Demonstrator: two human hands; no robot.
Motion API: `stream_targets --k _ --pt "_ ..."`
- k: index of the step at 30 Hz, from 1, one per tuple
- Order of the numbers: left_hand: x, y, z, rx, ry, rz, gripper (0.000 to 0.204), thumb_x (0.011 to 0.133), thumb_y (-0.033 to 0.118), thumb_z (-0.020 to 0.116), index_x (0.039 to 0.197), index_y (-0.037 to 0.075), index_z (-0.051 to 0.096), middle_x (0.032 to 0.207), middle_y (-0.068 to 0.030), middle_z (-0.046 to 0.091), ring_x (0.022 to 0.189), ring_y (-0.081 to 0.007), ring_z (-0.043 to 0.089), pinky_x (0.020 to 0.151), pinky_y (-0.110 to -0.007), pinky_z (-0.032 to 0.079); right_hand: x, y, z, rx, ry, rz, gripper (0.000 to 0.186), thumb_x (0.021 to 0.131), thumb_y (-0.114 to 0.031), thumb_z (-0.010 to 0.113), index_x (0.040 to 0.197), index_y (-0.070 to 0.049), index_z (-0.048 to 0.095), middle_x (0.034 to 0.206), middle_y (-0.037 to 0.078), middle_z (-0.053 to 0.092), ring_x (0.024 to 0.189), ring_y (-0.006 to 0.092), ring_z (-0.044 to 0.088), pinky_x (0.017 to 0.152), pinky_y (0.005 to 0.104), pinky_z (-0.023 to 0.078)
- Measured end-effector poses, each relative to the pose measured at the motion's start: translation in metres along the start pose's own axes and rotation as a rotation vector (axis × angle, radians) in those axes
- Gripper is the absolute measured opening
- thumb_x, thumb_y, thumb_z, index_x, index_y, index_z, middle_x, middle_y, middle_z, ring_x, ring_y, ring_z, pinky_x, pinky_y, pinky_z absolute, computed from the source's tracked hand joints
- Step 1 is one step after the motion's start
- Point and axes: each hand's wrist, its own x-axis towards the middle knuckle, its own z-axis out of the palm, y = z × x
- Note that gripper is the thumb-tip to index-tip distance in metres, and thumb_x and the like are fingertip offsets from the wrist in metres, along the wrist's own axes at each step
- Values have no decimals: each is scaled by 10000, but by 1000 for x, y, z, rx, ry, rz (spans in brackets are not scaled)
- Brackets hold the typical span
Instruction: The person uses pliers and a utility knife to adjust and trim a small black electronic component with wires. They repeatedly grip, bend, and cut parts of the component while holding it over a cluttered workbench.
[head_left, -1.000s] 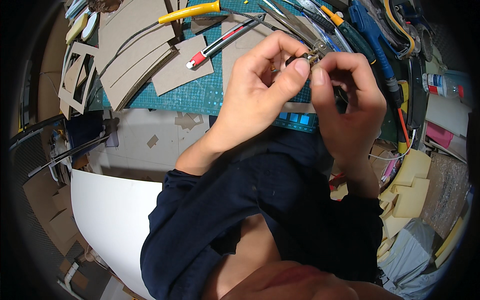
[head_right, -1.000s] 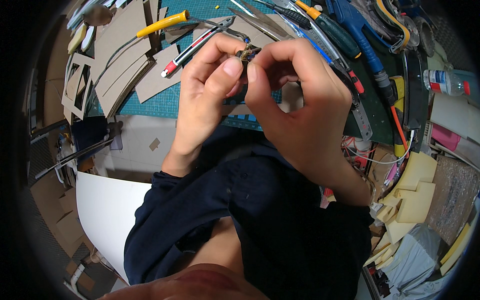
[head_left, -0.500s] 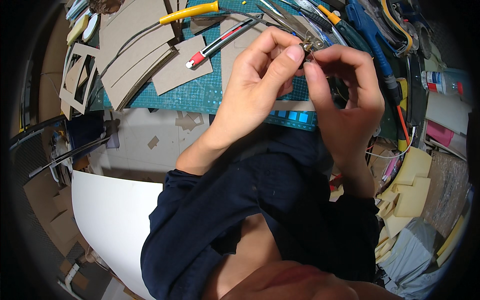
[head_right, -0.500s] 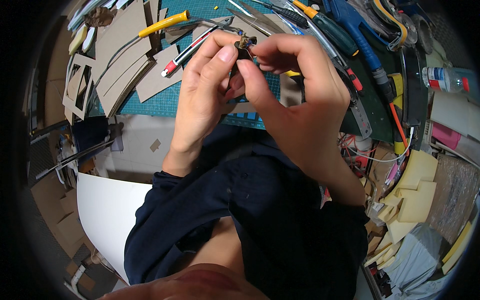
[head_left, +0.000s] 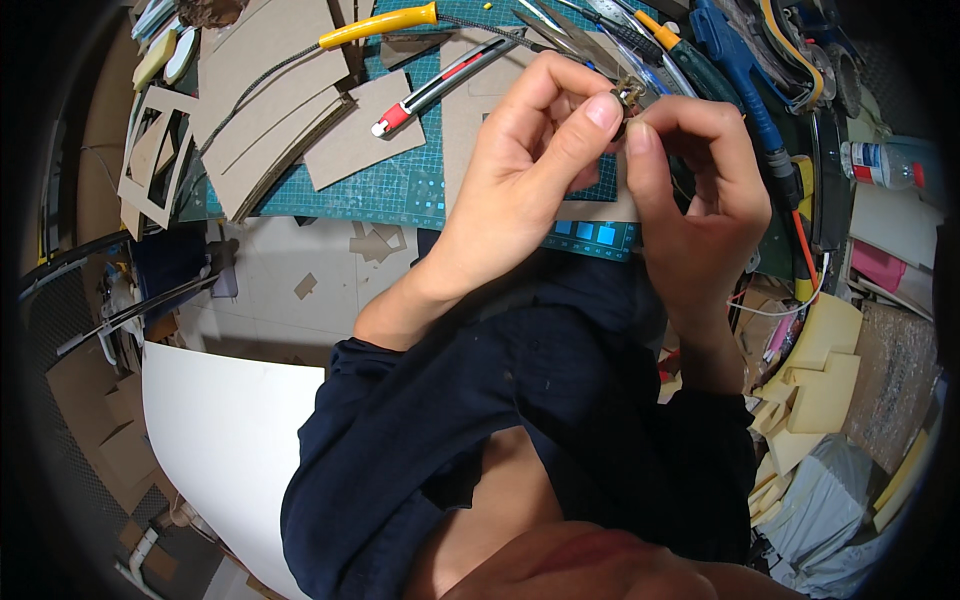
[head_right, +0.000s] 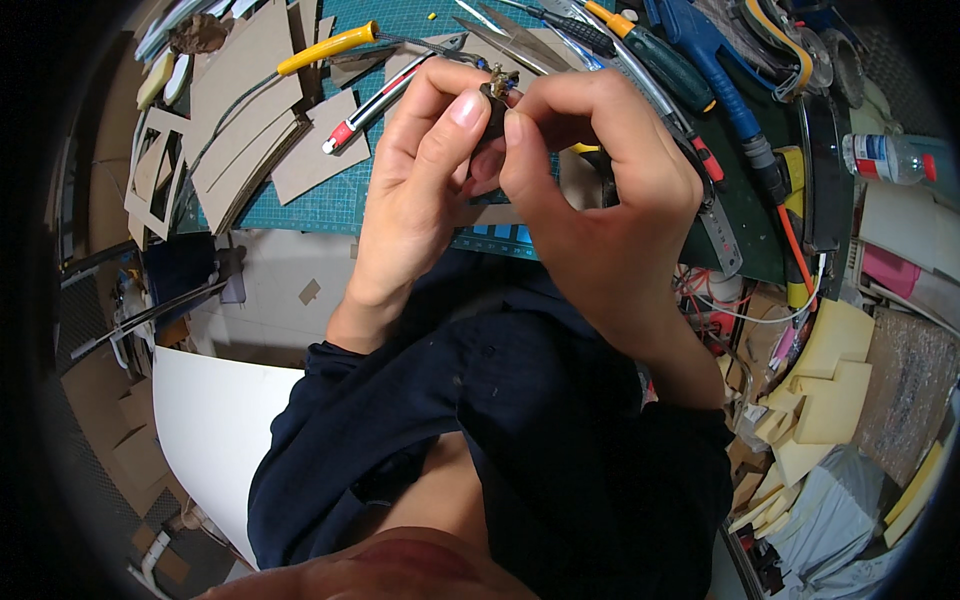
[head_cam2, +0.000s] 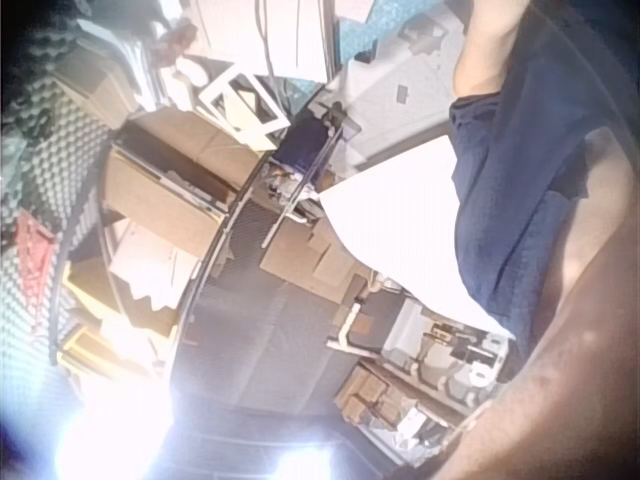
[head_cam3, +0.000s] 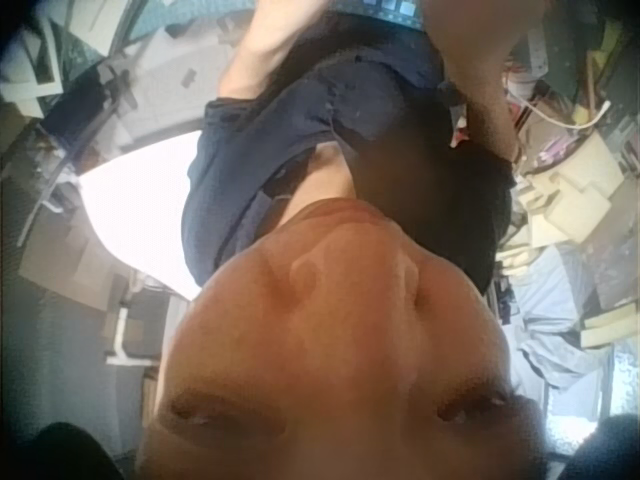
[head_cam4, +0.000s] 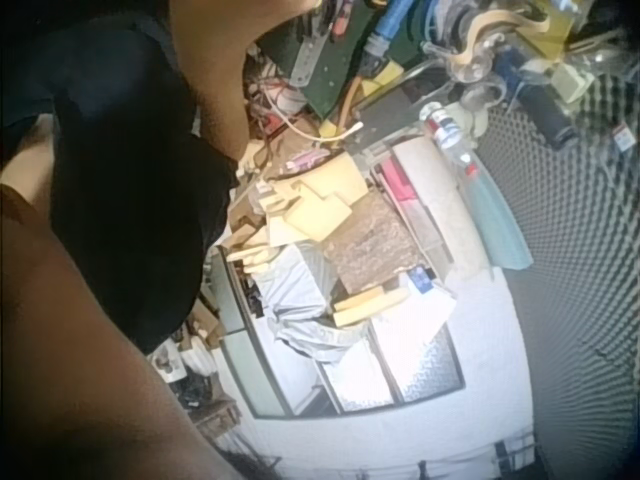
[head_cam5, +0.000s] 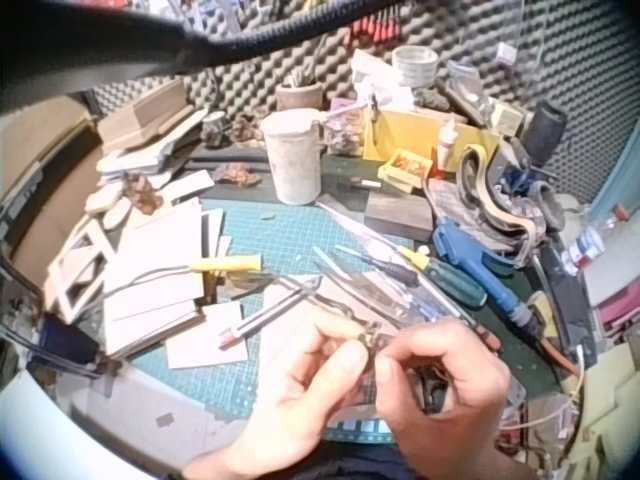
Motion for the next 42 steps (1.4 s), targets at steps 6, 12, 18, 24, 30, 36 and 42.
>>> stream_targets --k 6,12,18,24,30,36,42 --pt "0 7 -1 -109 -55 -51 187 1041 258 545 1050 71 558 779 46 504 651 -6 420 578 -160 357 1 -2 1 -32 43 -99 126 803 25 740 902 4 665 815 77 677 696 167 672 645 261 519" --pt "-1 18 4 -197 -51 -131 256 1067 295 474 1042 52 546 746 23 499 618 -20 408 549 -167 318 0 -8 -1 -44 -12 -146 167 826 104 711 973 44 662 937 100 654 822 135 644 782 234 515" --pt "-1 21 3 -276 -76 -159 259 1078 294 435 1008 59 519 708 13 484 595 -26 387 528 -174 292 4 -13 3 -78 6 -209 185 809 121 715 970 46 665 936 118 668 793 138 653 763 230 518" --pt "-2 24 3 -248 -50 -156 234 1072 279 453 1024 60 520 725 14 487 616 -32 402 544 -178 311 4 -12 5 -51 6 -175 195 814 122 708 988 50 656 942 116 672 794 131 651 766 232 521" --pt "-1 17 5 -24 5 -98 284 1060 288 441 1159 37 530 879 -29 571 679 -47 450 595 -189 363 -8 0 -10 -109 28 -120 227 854 74 667 1073 35 619 962 108 661 822 152 646 774 252 519" --pt "0 1 -3 -131 -12 -14 220 1054 210 493 1162 18 498 922 -58 596 730 -70 506 673 -224 440 -27 5 -58 -580 -225 193 434 777 -97 794 1135 -5 565 1084 147 589 1010 309 588 897 375 467" --pt "2 -6 -8 -112 -29 0 222 1045 178 512 1188 9 495 957 -69 591 753 -76 532 674 -226 463 -48 13 -65 -625 -302 138 647 706 -179 869 1231 -44 516 1263 171 548 1141 369 539 987 440 414"
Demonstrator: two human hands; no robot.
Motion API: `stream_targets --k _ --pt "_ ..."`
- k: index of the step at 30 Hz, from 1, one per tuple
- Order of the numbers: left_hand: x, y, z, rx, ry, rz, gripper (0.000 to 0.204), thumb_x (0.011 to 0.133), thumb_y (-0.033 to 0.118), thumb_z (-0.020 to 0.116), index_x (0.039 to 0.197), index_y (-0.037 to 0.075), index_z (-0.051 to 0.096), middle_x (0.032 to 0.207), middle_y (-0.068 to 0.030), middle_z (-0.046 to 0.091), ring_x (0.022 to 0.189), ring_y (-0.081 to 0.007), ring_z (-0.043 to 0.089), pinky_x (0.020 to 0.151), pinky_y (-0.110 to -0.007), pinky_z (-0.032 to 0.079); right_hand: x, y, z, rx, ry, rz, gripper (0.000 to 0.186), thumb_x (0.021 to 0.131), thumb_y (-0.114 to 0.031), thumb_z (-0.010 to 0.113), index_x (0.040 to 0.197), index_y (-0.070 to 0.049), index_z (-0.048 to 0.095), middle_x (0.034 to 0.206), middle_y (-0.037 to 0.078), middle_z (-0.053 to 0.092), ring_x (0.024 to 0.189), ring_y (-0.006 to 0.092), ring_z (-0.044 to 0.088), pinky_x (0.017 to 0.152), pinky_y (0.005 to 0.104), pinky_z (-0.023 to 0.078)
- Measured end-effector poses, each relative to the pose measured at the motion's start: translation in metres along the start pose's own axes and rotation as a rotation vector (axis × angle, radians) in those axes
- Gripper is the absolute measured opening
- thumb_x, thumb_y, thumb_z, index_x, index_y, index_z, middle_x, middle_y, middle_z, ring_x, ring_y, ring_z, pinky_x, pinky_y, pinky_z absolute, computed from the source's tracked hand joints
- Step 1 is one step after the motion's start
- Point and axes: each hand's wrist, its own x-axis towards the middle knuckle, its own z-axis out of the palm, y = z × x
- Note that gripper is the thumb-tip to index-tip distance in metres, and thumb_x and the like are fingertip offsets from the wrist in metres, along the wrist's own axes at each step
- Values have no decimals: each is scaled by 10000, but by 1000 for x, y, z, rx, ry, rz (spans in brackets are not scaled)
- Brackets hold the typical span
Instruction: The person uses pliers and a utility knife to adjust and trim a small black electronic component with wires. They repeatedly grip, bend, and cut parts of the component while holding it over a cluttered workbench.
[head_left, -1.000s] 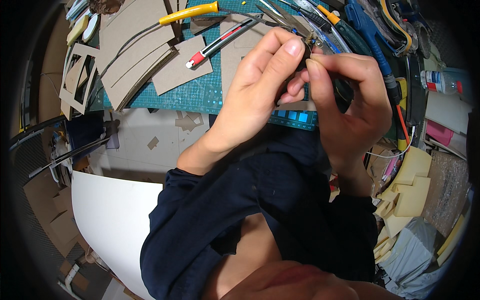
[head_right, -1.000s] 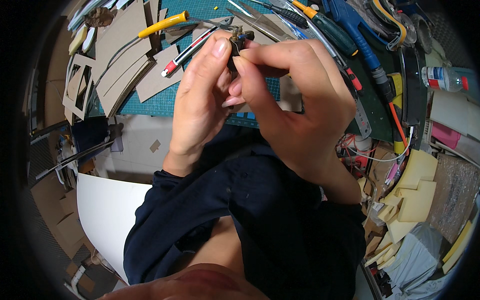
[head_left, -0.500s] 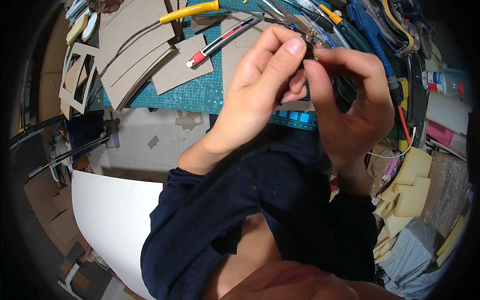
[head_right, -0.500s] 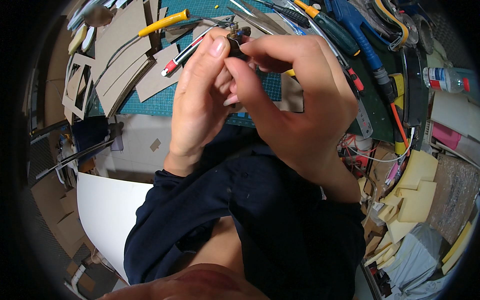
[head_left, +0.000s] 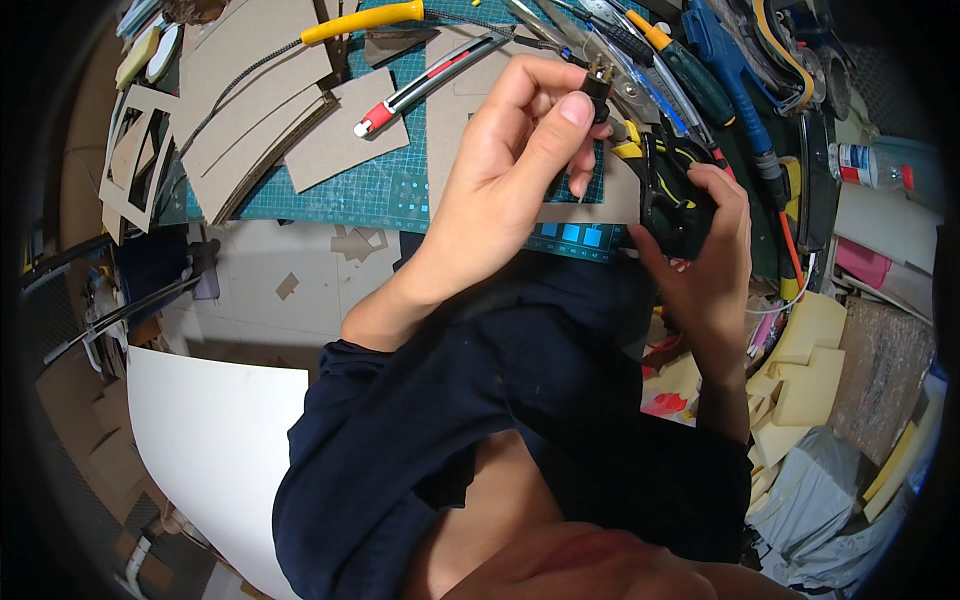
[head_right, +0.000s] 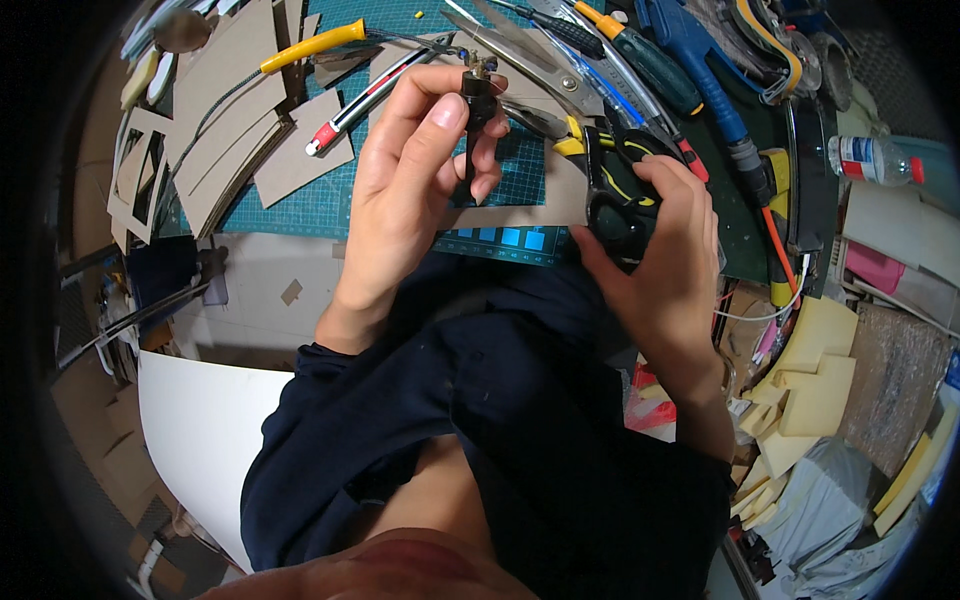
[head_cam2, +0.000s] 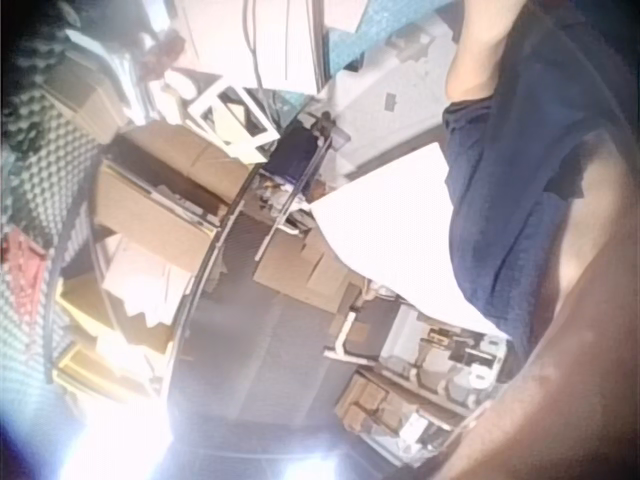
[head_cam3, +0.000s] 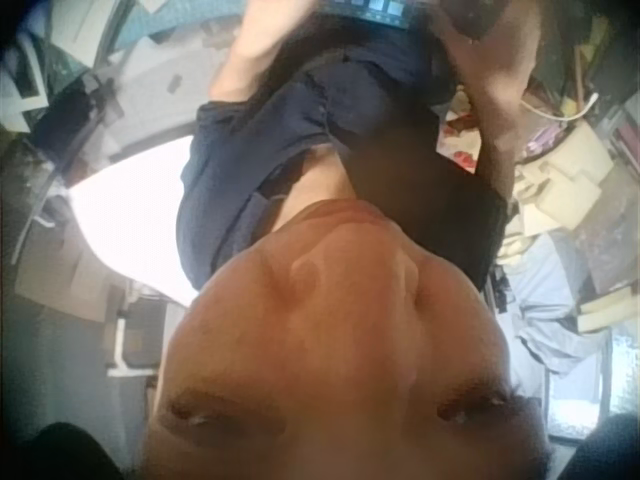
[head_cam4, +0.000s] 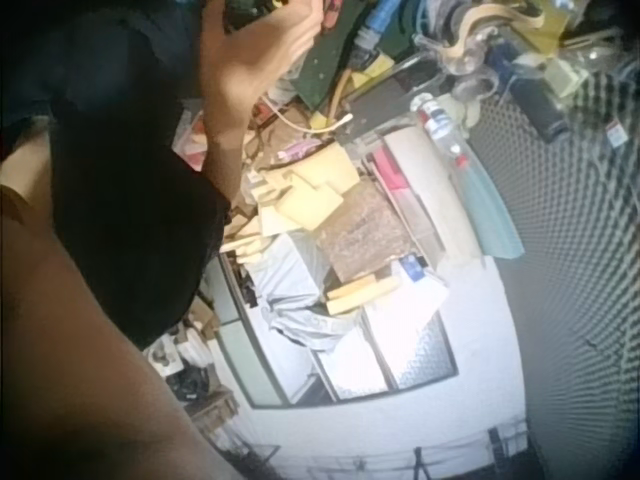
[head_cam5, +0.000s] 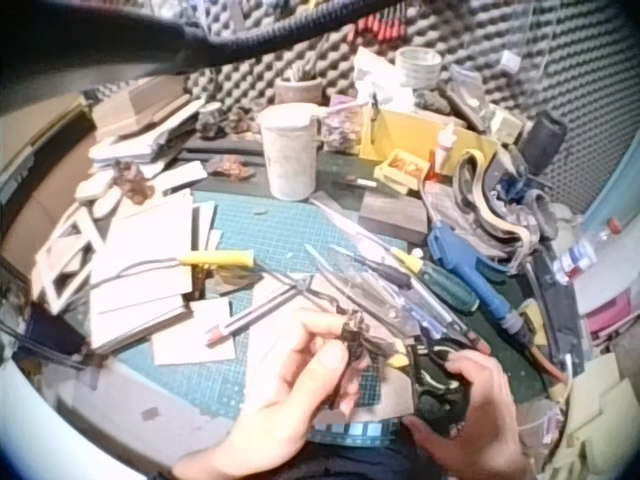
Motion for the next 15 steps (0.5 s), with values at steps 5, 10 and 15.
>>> stream_targets --k 5,10,15 --pt "-5 2 -1 113 29 20 261 1054 219 477 1205 12 527 1013 -102 596 781 -101 553 657 -251 478 15 -10 0 -179 -38 -70 653 731 -275 856 1221 -13 513 1233 176 565 1134 378 541 989 449 409" --pt "-8 3 -12 76 45 23 238 1035 183 528 1204 16 515 987 -85 605 792 -93 577 663 -249 502 18 -9 6 -78 8 43 589 746 -257 841 1166 15 531 1150 185 582 1060 381 563 908 426 465" --pt "-9 -2 -17 79 82 66 223 1014 149 575 1188 21 521 990 -65 625 826 -100 599 699 -250 517 31 -4 -4 -200 -84 -22 494 758 -177 812 1117 29 544 1034 193 575 965 370 582 824 412 499"
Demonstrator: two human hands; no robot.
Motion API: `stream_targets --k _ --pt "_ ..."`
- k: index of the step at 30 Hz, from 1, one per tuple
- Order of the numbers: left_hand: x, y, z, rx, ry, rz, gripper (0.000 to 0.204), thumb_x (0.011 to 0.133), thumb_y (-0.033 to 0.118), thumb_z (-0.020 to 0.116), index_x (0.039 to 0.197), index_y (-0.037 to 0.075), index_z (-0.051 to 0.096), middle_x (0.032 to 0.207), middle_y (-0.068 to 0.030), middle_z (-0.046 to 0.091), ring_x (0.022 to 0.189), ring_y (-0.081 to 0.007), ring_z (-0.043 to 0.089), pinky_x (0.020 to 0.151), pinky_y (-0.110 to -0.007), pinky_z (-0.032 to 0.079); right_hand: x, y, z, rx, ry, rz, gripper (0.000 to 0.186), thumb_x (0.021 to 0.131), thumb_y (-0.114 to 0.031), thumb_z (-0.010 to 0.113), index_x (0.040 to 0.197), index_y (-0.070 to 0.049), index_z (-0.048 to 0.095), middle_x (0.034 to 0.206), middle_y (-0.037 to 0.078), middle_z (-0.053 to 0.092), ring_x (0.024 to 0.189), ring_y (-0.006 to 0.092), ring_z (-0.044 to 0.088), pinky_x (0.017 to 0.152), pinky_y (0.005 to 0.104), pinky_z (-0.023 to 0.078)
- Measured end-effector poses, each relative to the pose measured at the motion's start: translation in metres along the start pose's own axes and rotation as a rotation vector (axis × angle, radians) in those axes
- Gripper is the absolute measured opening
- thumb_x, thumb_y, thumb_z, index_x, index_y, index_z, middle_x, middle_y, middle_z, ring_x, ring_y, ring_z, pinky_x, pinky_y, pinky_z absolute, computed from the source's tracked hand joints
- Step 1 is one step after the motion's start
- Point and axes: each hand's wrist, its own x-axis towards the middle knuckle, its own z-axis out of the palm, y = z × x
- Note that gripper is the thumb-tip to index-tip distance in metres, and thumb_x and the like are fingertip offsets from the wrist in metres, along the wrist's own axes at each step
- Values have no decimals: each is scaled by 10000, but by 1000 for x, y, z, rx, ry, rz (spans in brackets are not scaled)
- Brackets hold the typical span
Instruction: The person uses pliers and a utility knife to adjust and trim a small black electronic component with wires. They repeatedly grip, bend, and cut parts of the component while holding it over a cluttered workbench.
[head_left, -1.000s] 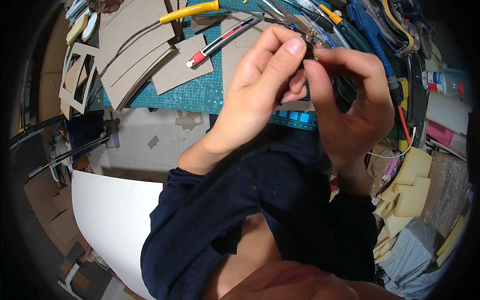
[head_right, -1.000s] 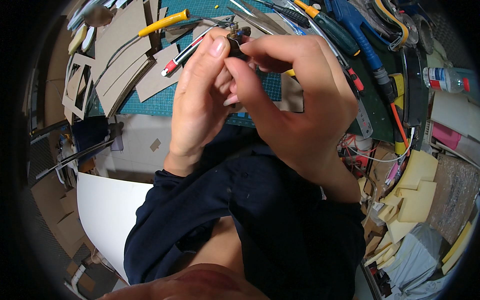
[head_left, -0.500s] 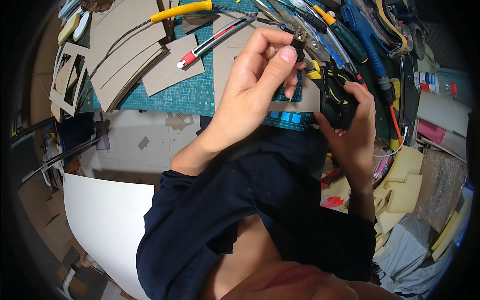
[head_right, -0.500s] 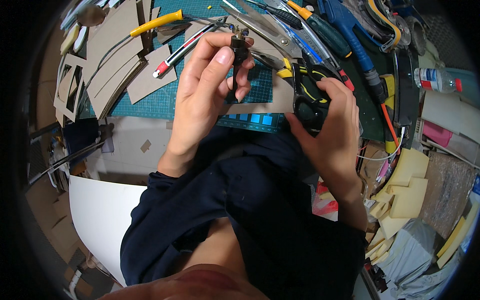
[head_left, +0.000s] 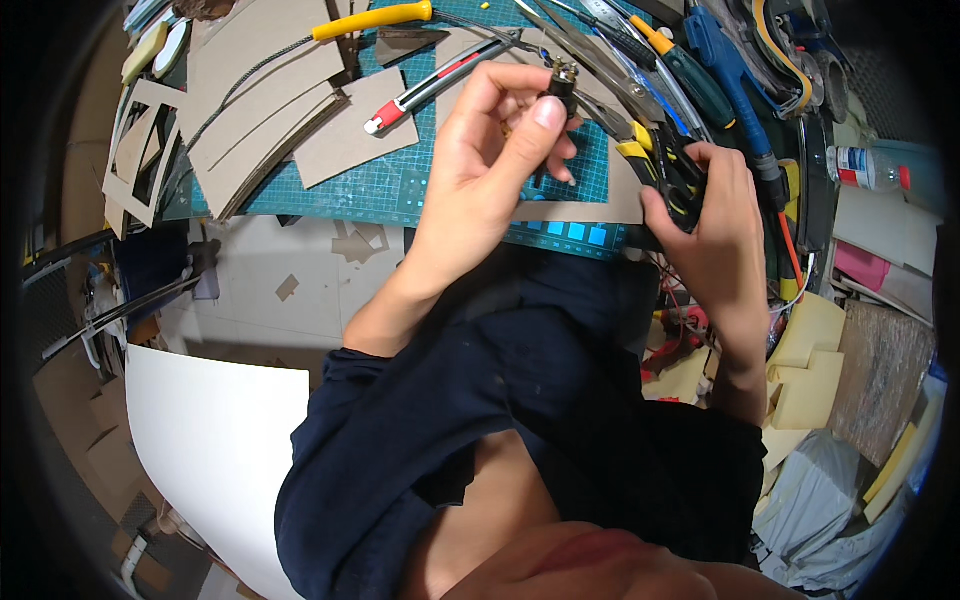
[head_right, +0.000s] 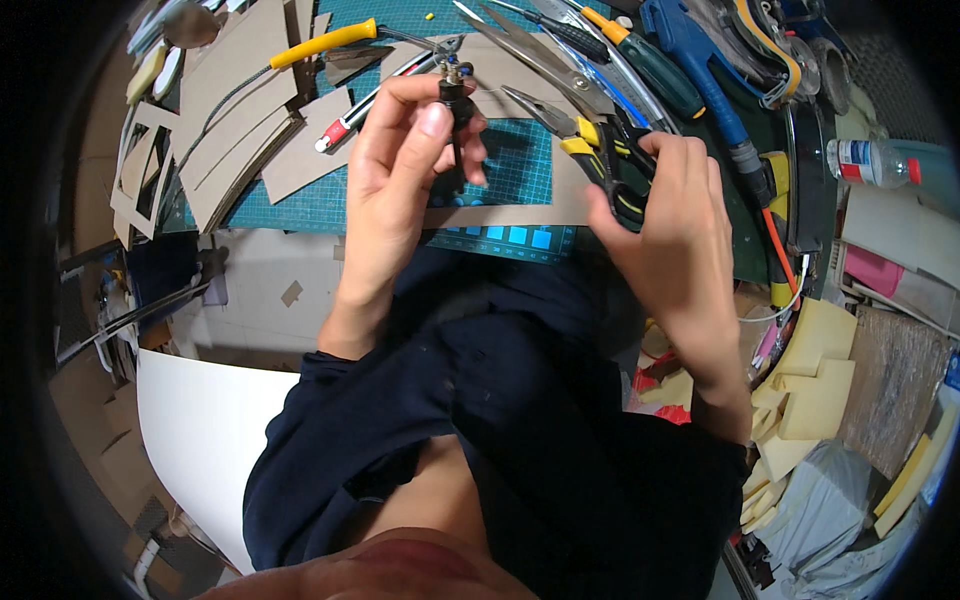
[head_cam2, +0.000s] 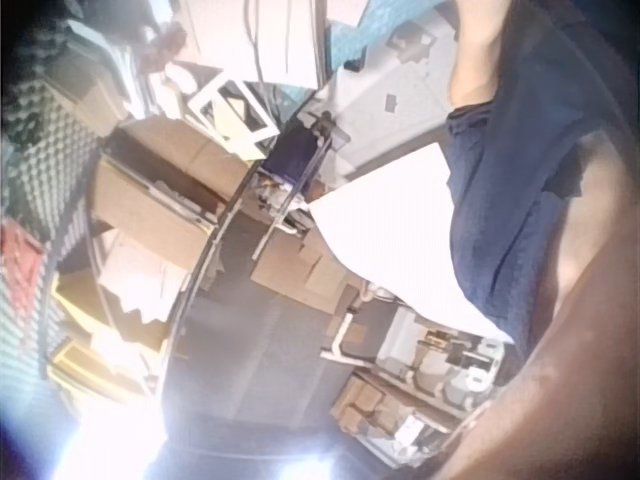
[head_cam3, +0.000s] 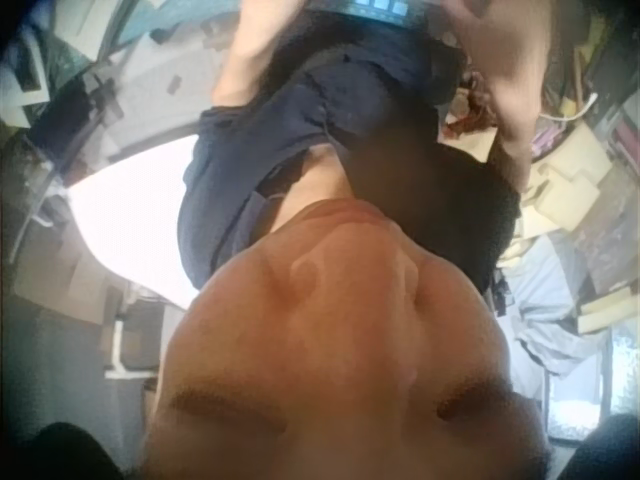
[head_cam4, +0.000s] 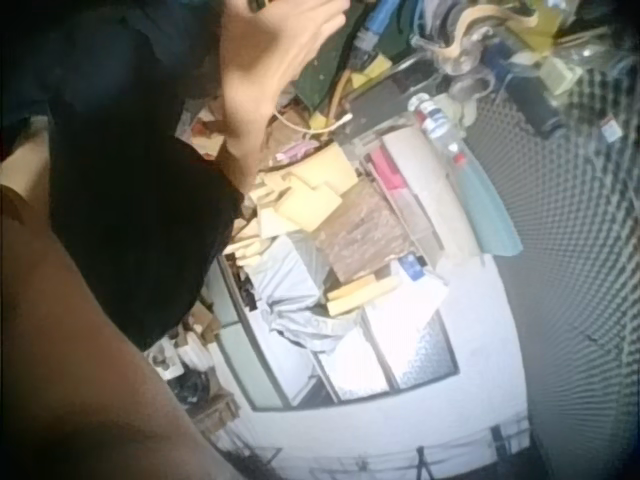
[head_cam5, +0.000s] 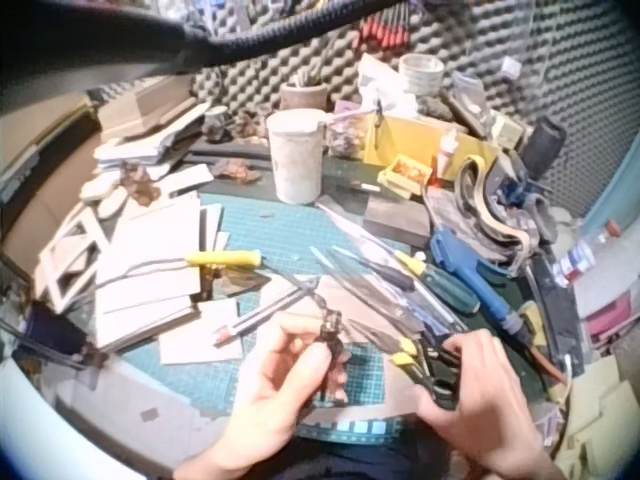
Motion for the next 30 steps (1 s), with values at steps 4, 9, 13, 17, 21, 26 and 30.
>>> stream_targets --k 4,9,13,17,21,26,30 --pt "2 2 -1 29 -20 24 230 1016 171 582 1180 15 537 1001 -67 647 864 -101 609 738 -255 518 15 5 -14 56 -172 137 303 809 -122 708 1019 43 566 906 209 577 877 383 595 786 437 486" --pt "4 7 -7 13 -30 34 284 1042 217 534 1225 -1 541 1015 -76 655 822 -98 600 750 -251 507 31 35 -38 266 -390 351 238 962 -220 553 1067 -9 584 884 55 590 829 102 531 759 250 409" --pt "5 9 -13 32 -43 56 346 1068 266 469 1267 -6 547 1011 -76 653 768 -81 567 716 -225 484 5 29 -43 924 -148 524 324 1001 -309 466 1097 -30 598 822 -42 467 749 55 403 709 199 317" --pt "4 16 -18 -63 -98 -4 391 1083 297 414 1269 -12 564 975 -55 640 750 -48 537 646 -196 434 -28 33 -44 1136 -53 439 459 969 -366 464 1190 32 518 845 14 484 775 81 431 726 207 343" --pt "6 22 -24 -116 -134 -45 449 1087 340 383 1260 -30 569 907 -17 605 705 -42 495 612 -180 399 -50 49 -52 1278 -228 424 446 937 -326 529 1191 38 482 845 40 491 741 103 450 680 216 366" --pt "9 21 -24 -66 -141 -69 491 1092 335 333 1289 -73 523 844 -19 506 663 -57 431 572 -205 358 -72 47 -61 1419 -464 548 467 774 -204 588 1163 14 450 837 50 495 724 108 445 666 220 360" --pt "8 21 -26 -67 -132 -89 494 1090 343 334 1274 -72 528 832 -13 494 658 -53 418 555 -196 347 -81 42 -66 1390 -634 634 430 741 -5 587 1149 -7 453 885 48 552 792 100 518 704 212 398"
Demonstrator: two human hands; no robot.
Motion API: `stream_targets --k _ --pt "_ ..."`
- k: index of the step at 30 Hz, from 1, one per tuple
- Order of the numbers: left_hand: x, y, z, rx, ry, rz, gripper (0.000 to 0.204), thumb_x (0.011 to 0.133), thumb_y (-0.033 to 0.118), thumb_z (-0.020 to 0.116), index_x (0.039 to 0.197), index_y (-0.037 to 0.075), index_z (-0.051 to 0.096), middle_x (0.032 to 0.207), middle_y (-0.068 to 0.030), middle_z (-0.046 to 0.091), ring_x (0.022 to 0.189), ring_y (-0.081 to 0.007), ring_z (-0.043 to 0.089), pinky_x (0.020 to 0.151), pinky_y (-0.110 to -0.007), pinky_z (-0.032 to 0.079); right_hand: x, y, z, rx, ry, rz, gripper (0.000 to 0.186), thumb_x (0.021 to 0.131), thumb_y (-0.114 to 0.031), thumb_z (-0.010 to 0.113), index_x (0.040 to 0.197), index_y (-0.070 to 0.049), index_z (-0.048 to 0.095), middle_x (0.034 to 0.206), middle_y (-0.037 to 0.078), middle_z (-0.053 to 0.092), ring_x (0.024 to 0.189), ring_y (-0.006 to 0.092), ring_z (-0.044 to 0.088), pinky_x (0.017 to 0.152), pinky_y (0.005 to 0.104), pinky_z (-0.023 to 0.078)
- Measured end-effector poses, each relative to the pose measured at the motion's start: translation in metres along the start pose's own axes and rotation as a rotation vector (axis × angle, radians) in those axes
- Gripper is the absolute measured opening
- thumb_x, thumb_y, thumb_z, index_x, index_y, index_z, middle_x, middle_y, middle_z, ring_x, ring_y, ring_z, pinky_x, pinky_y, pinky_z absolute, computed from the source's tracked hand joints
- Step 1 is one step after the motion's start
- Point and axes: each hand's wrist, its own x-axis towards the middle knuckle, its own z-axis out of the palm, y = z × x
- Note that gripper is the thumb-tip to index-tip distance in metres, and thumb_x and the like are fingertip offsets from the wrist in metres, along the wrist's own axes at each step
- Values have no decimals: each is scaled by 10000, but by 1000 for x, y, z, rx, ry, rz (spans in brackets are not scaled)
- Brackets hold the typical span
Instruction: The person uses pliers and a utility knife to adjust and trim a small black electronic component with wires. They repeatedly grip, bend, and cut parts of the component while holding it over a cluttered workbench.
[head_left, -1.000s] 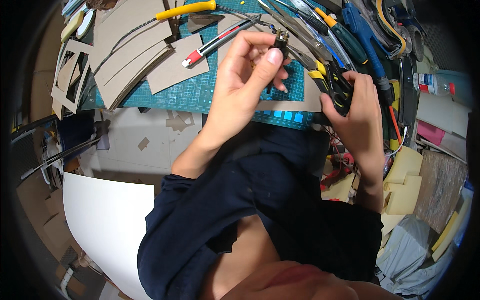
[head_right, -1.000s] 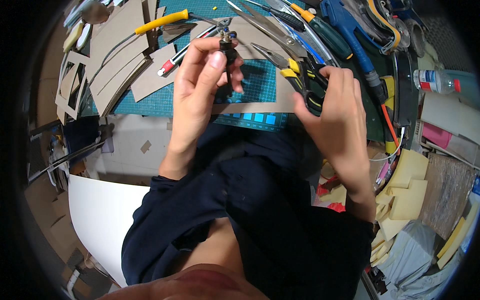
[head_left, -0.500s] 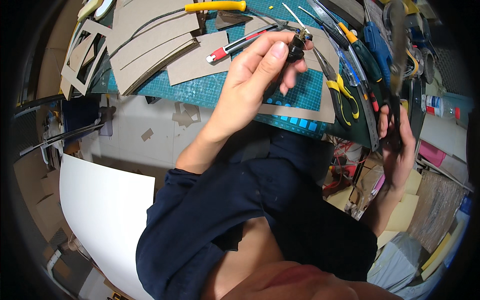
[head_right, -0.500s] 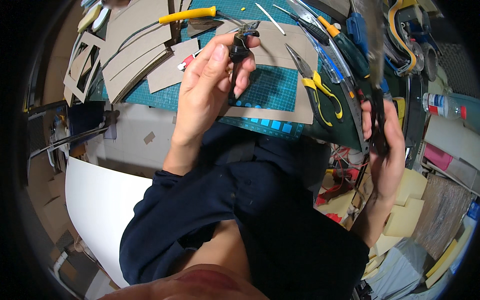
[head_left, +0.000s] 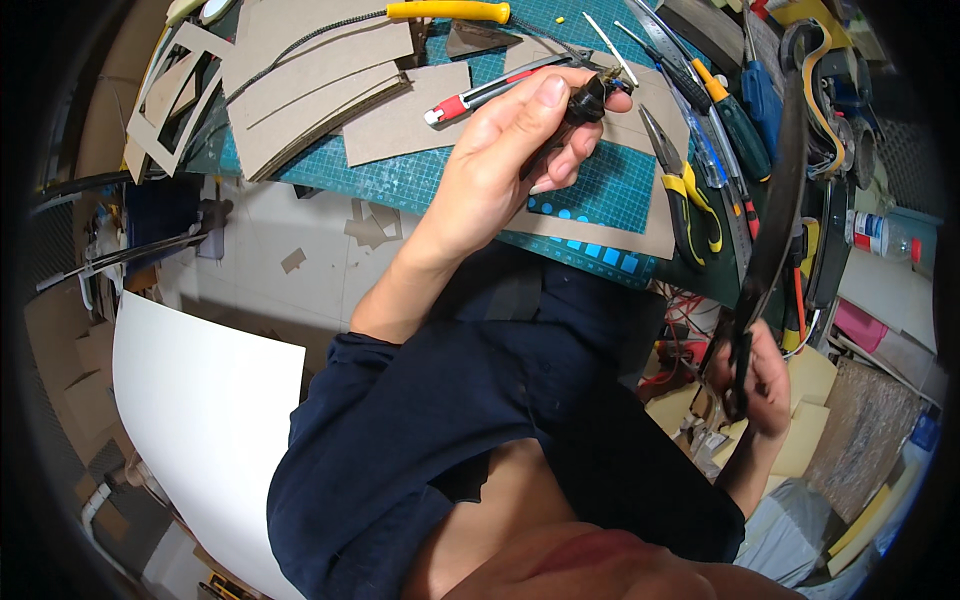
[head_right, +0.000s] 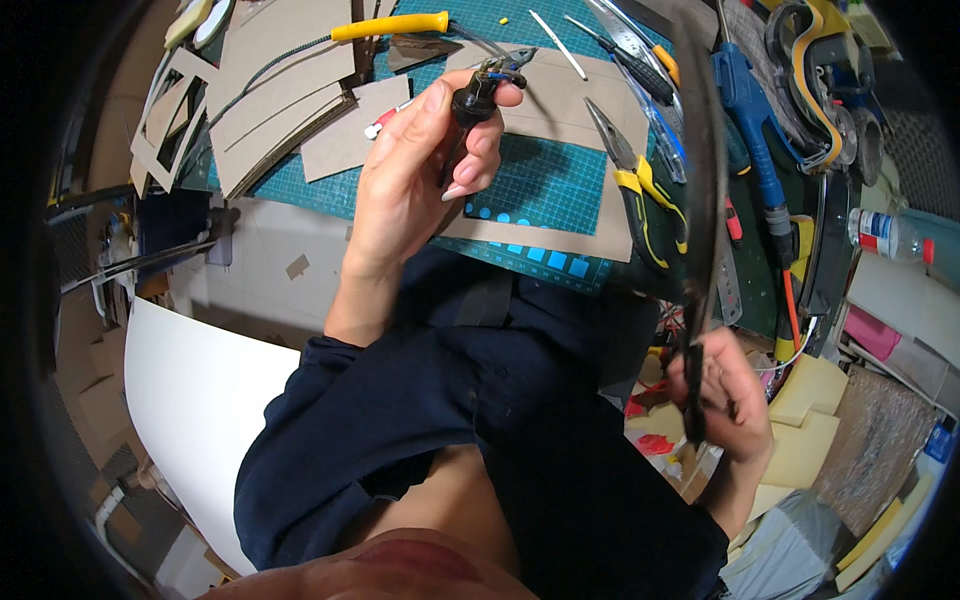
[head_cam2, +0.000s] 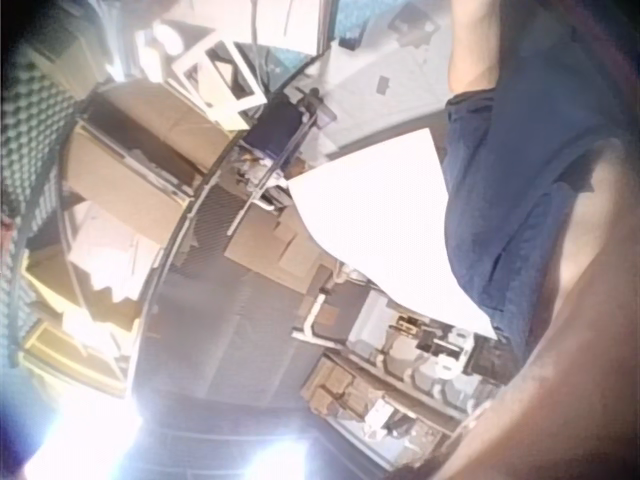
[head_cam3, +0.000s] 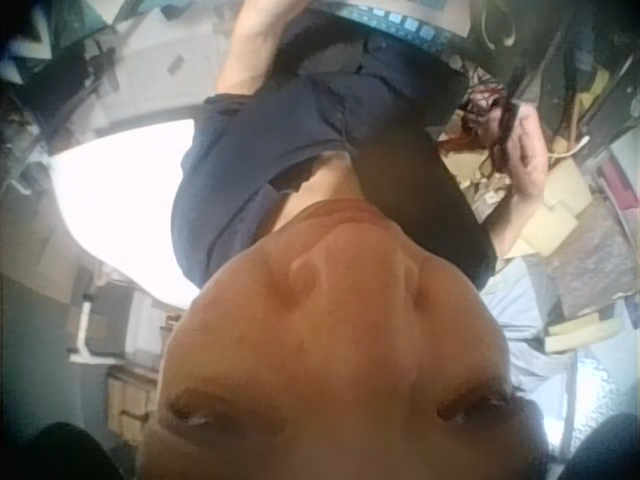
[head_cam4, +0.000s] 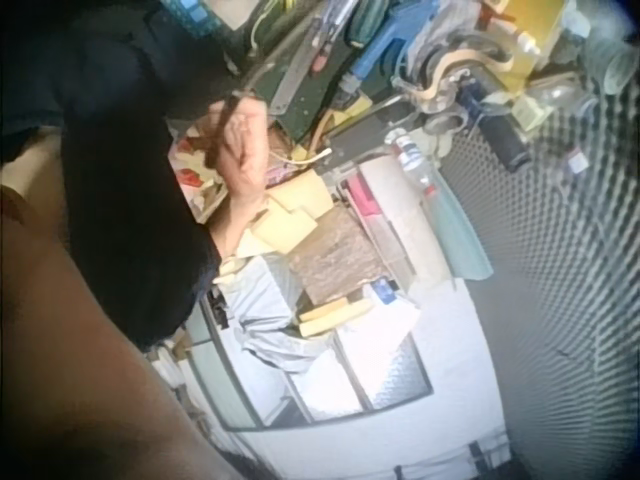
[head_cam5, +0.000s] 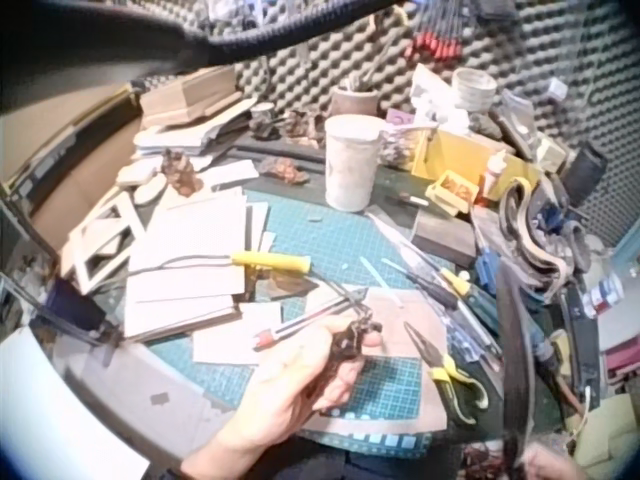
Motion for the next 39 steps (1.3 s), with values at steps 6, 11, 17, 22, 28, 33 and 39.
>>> stream_targets --k 6,11,17,22,28,33,39 --pt "0 -2 1 23 27 10 499 1082 349 334 1260 -72 533 827 -8 482 650 -52 401 548 -193 335 5 6 -4 38 -153 237 726 474 -225 1003 999 -29 541 867 23 603 710 83 562 621 219 445" --pt "-3 -1 2 -9 38 -5 491 1080 334 325 1253 -75 534 808 -2 468 640 -55 387 547 -194 327 22 7 0 -62 -192 191 708 515 -304 1009 961 -22 538 796 21 611 629 63 525 534 215 395" --pt "-2 0 -8 -91 -40 -1 486 1079 327 320 1242 -79 531 743 16 411 614 -54 350 534 -200 298 42 2 -2 91 -243 231 580 569 -154 920 971 3 533 768 33 625 642 78 594 663 244 551" --pt "-4 2 -3 -40 -34 -37 466 1077 312 321 1222 -77 533 712 29 369 606 -55 332 518 -203 271 56 9 -17 54 -364 163 561 541 -216 868 943 46 577 756 40 621 640 85 603 613 227 531" --pt "-6 -2 -1 -82 -3 -35 403 1067 359 416 1191 23 602 745 35 481 587 -21 312 518 -176 262 68 8 -20 -31 -423 81 526 554 -265 802 908 64 596 729 26 618 591 74 582 529 198 450" --pt "-5 -7 -6 -47 -21 -10 375 1061 347 445 1214 43 600 739 40 470 593 -23 319 528 -184 267 73 6 -22 -126 -422 39 469 574 -270 780 847 47 567 655 -3 585 538 59 532 484 198 388" --pt "-6 -8 -4 -1 21 29 351 1055 329 464 1218 52 604 711 58 416 600 -22 321 540 -189 260 75 13 -18 -120 -407 -29 429 590 -282 793 755 -4 511 617 -9 540 522 52 496 471 207 346"
